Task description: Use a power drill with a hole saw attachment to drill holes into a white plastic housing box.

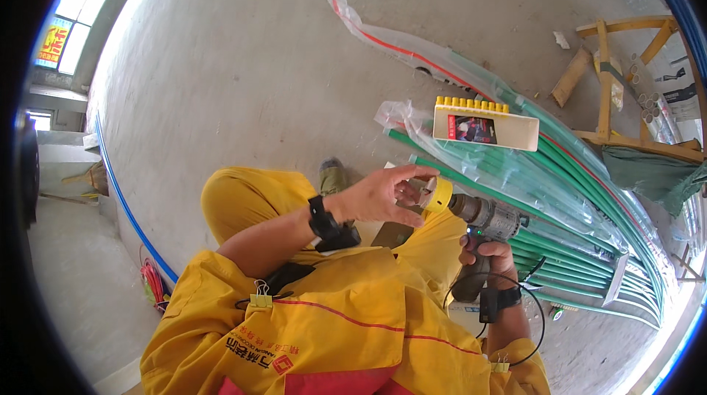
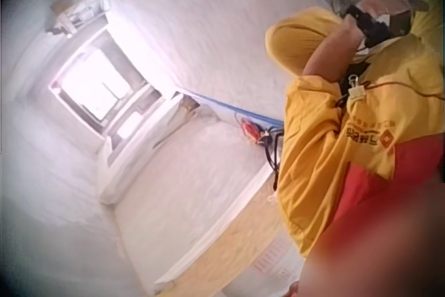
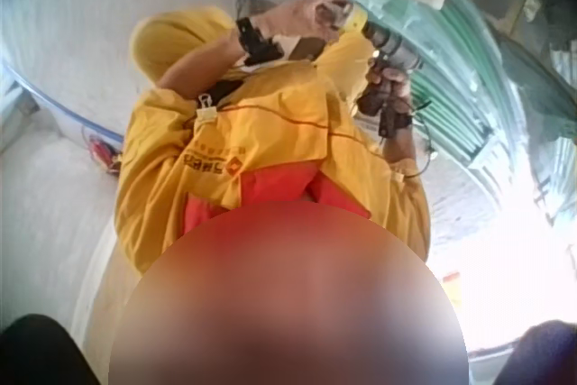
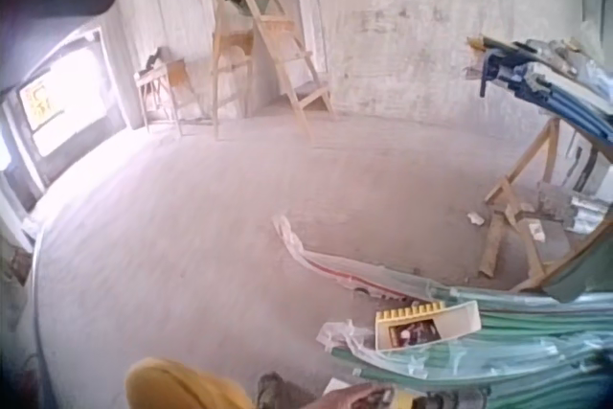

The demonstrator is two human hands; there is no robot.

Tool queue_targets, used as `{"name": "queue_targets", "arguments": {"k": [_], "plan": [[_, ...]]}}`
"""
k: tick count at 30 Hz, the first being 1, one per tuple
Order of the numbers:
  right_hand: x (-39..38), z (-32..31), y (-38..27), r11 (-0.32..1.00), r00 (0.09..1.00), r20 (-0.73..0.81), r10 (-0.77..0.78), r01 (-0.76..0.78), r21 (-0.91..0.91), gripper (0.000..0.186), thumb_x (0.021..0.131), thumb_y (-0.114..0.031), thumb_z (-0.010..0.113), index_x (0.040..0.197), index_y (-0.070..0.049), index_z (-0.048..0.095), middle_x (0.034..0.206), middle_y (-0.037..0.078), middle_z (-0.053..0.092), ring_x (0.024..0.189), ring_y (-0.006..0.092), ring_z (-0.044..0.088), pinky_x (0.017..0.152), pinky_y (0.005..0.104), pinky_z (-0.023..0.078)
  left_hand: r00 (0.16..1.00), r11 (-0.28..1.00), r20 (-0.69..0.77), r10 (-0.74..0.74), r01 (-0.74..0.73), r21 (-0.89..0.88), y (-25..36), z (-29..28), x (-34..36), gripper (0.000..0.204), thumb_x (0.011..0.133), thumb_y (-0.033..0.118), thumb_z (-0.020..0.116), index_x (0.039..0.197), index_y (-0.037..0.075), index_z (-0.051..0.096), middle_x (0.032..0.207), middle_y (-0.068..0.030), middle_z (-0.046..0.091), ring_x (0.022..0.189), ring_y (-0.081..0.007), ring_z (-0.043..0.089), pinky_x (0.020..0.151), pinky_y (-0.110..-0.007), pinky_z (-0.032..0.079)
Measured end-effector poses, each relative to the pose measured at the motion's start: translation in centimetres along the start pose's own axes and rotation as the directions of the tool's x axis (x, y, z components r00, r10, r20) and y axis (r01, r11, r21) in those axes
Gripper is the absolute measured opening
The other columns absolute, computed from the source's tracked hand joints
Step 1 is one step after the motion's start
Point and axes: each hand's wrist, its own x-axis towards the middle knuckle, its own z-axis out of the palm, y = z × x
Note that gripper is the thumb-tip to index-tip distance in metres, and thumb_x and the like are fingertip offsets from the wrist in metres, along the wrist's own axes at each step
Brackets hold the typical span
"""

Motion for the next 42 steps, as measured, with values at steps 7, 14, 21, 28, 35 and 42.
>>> {"name": "queue_targets", "arguments": {"k": [7,14,21,28,35,42], "plan": [[-1.1,-1.2,0.6,0.994,0.960,0.269,0.075,-0.094,0.057,0.039,0.060,-0.005,0.060,0.098,0.003,0.059,0.085,0.017,0.063,0.059,0.0250,0.053,0.055,0.0347,0.043,0.979,0.986,-0.151,0.140,-0.124,0.107,3.0,3.7,-0.4,0.063,0.070,0.016,0.082,0.124,0.003,0.053,0.111,-0.0090,0.059,0.094,-0.0154,0.062,0.083,-0.029,0.053],[-1.5,-3.0,1.3,0.996,0.967,0.252,-0.035,0.012,0.089,0.055,0.063,-0.004,0.061,0.117,-0.001,0.053,0.094,0.018,0.063,0.062,0.0255,0.053,0.055,0.0339,0.044,0.982,0.995,-0.158,0.102,-0.098,0.032,2.8,4.4,-0.6,0.060,0.073,0.012,0.079,0.125,-0.002,0.052,0.112,-0.0101,0.059,0.094,-0.0133,0.061,0.084,-0.027,0.051],[-1.9,-1.4,0.9,0.984,0.950,0.291,-0.117,0.150,-0.096,0.062,0.061,-0.002,0.068,0.120,-0.002,0.052,0.094,0.017,0.062,0.065,0.0250,0.055,0.057,0.0347,0.046,0.987,0.990,-0.139,-0.085,0.068,-0.123,2.7,4.6,-2.0,0.060,0.075,0.009,0.077,0.127,-0.005,0.050,0.108,-0.0087,0.062,0.093,-0.0120,0.059,0.085,-0.025,0.048],[-3.9,-0.1,0.2,0.602,0.884,0.260,-0.388,0.457,-0.655,0.054,0.065,0.000,0.074,0.115,-0.002,0.054,0.096,0.005,0.065,0.082,0.0159,0.061,0.072,0.0302,0.049,0.969,0.954,-0.060,-0.240,0.224,-0.201,2.5,4.3,-0.9,0.046,0.082,0.010,0.067,0.123,-0.005,0.053,0.109,-0.0080,0.063,0.096,-0.0137,0.060,0.088,-0.028,0.047],[-2.7,0.8,1.9,0.228,0.717,0.555,-0.422,0.676,-0.701,0.056,0.066,-0.003,0.074,0.119,-0.003,0.057,0.098,0.007,0.068,0.082,0.0135,0.063,0.073,0.0273,0.049,0.984,0.984,-0.070,-0.165,0.159,-0.085,1.2,2.2,-2.5,0.050,0.081,0.008,0.068,0.126,-0.005,0.049,0.117,-0.0113,0.059,0.103,-0.0203,0.060,0.092,-0.033,0.048],[-4.7,5.4,3.3,-0.284,0.497,0.580,-0.646,0.549,-0.786,0.065,0.067,-0.016,0.069,0.129,-0.007,0.051,0.100,0.013,0.066,0.083,0.0288,0.065,0.072,0.0389,0.051,0.930,0.649,0.167,-0.328,0.349,-0.676,1.9,4.4,-0.1,0.052,0.091,0.037,0.056,0.127,0.003,0.043,0.120,-0.0148,0.055,0.115,-0.0300,0.051,0.103,-0.048,0.037]]}}
